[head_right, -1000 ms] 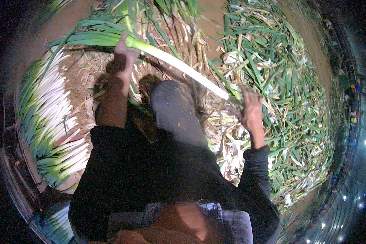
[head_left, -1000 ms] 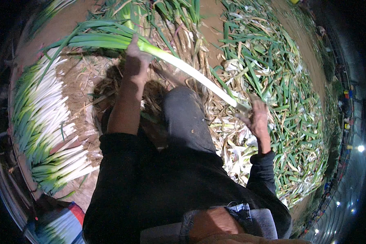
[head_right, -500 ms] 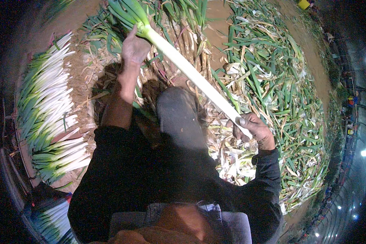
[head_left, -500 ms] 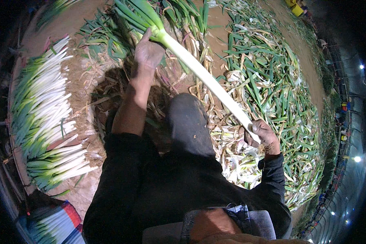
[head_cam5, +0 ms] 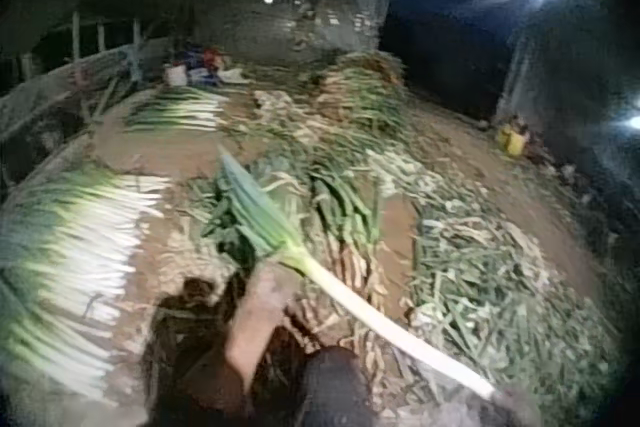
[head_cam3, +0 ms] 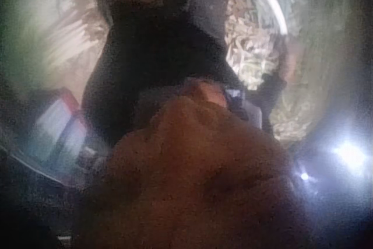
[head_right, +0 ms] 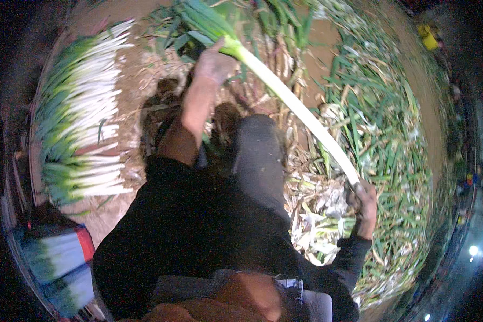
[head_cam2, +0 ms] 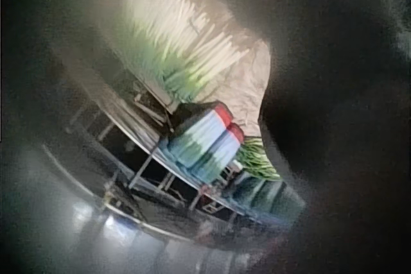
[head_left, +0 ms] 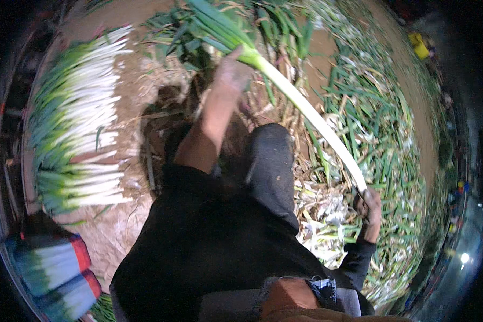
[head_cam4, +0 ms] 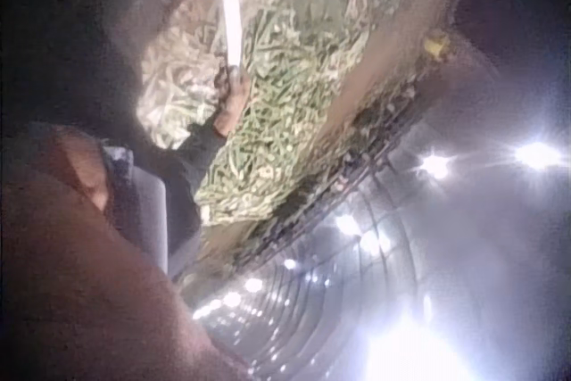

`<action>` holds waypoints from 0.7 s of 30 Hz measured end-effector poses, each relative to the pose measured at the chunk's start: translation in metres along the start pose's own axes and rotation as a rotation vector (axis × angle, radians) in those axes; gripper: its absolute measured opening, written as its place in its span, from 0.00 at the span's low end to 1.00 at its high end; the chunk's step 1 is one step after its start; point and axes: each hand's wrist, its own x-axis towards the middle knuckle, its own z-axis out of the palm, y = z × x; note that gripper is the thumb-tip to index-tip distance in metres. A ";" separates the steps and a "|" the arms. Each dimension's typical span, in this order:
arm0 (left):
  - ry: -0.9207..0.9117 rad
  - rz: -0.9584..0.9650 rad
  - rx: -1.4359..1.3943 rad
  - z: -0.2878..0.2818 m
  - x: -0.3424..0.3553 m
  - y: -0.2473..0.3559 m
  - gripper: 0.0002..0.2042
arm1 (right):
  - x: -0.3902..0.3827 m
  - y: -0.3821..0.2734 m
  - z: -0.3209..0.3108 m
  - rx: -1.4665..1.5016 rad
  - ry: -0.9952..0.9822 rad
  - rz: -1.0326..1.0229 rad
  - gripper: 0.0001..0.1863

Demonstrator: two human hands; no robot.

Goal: The person repeatedly picks up long green vegetables, uses a knife to trim the root ends, and places the trimmed vegetables into a pile. The person works continuously, handling each vegetable one at a time.

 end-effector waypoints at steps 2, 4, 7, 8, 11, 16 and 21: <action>-0.043 0.076 0.010 0.004 -0.025 0.000 0.26 | -0.023 0.014 -0.019 0.086 0.266 -0.004 0.19; -0.158 0.145 -0.062 -0.008 -0.038 0.011 0.24 | -0.032 0.024 -0.017 0.086 0.567 -0.134 0.21; -0.257 0.252 -0.223 -0.025 -0.063 0.029 0.20 | -0.053 0.026 -0.049 -0.193 0.575 -0.179 0.24; -0.083 0.195 -0.256 -0.012 -0.075 0.028 0.18 | -0.067 0.041 -0.066 -0.234 0.632 -0.246 0.25; -0.032 0.339 -0.201 -0.022 -0.107 0.051 0.17 | -0.062 0.057 -0.085 -0.314 0.615 -0.333 0.26; -0.243 0.749 -0.048 -0.084 -0.150 0.122 0.16 | -0.016 0.008 -0.042 -0.310 0.484 -0.303 0.26; 0.229 0.912 0.372 -0.065 -0.239 0.240 0.23 | 0.080 -0.002 -0.006 -0.240 0.091 -0.374 0.26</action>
